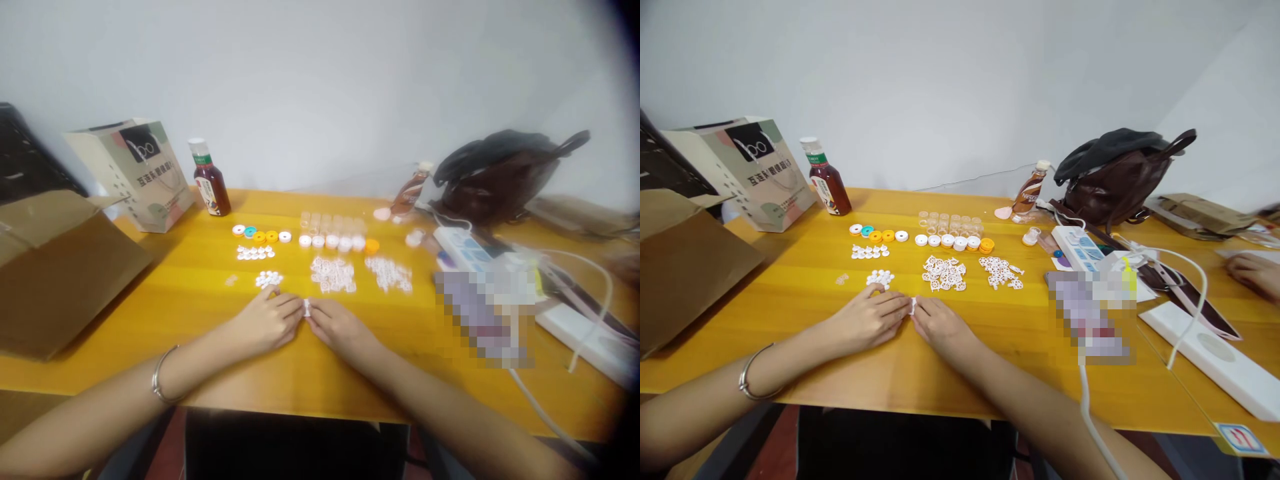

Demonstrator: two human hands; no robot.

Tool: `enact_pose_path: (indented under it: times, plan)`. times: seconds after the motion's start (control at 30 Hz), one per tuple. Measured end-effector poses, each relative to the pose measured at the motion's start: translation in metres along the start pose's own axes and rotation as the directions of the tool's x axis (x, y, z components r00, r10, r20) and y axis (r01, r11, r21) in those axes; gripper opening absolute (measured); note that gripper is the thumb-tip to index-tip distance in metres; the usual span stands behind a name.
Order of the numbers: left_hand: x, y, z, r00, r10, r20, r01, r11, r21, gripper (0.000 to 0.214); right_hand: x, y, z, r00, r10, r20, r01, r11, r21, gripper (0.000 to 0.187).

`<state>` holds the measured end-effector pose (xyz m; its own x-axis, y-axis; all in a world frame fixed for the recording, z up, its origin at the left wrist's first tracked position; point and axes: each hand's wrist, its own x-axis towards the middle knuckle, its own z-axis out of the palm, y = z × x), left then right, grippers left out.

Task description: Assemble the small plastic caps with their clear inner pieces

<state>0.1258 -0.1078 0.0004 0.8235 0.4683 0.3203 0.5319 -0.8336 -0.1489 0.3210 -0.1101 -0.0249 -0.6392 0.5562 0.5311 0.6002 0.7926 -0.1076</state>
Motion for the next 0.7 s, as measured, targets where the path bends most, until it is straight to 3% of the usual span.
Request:
enact_pose_path:
  times: [0.23, 0.33, 0.53, 0.7]
  plan:
    - [0.001, -0.004, -0.008, 0.999, -0.042, 0.022, 0.045, 0.991, -0.13, 0.028, 0.001, -0.001, -0.003, 0.998, 0.062, -0.031, -0.06, 0.997, 0.048, 0.013]
    - [0.0, -0.022, -0.012, 0.996, -0.089, 0.001, 0.087, 0.978, -0.189, 0.027, 0.0, 0.002, -0.001, 0.995, 0.086, -0.051, -0.08, 0.991, 0.11, 0.014]
    - [-0.009, -0.071, -0.007, 0.951, -0.308, -0.023, 0.292, 0.923, -0.248, 0.024, 0.001, 0.004, -0.002, 0.981, 0.194, -0.028, -0.182, 0.956, 0.231, 0.013]
    - [-0.01, -0.081, -0.001, 0.949, -0.314, 0.03, 0.312, 0.918, -0.246, 0.024, 0.002, 0.003, -0.006, 0.976, 0.217, -0.024, -0.204, 0.947, 0.247, 0.012]
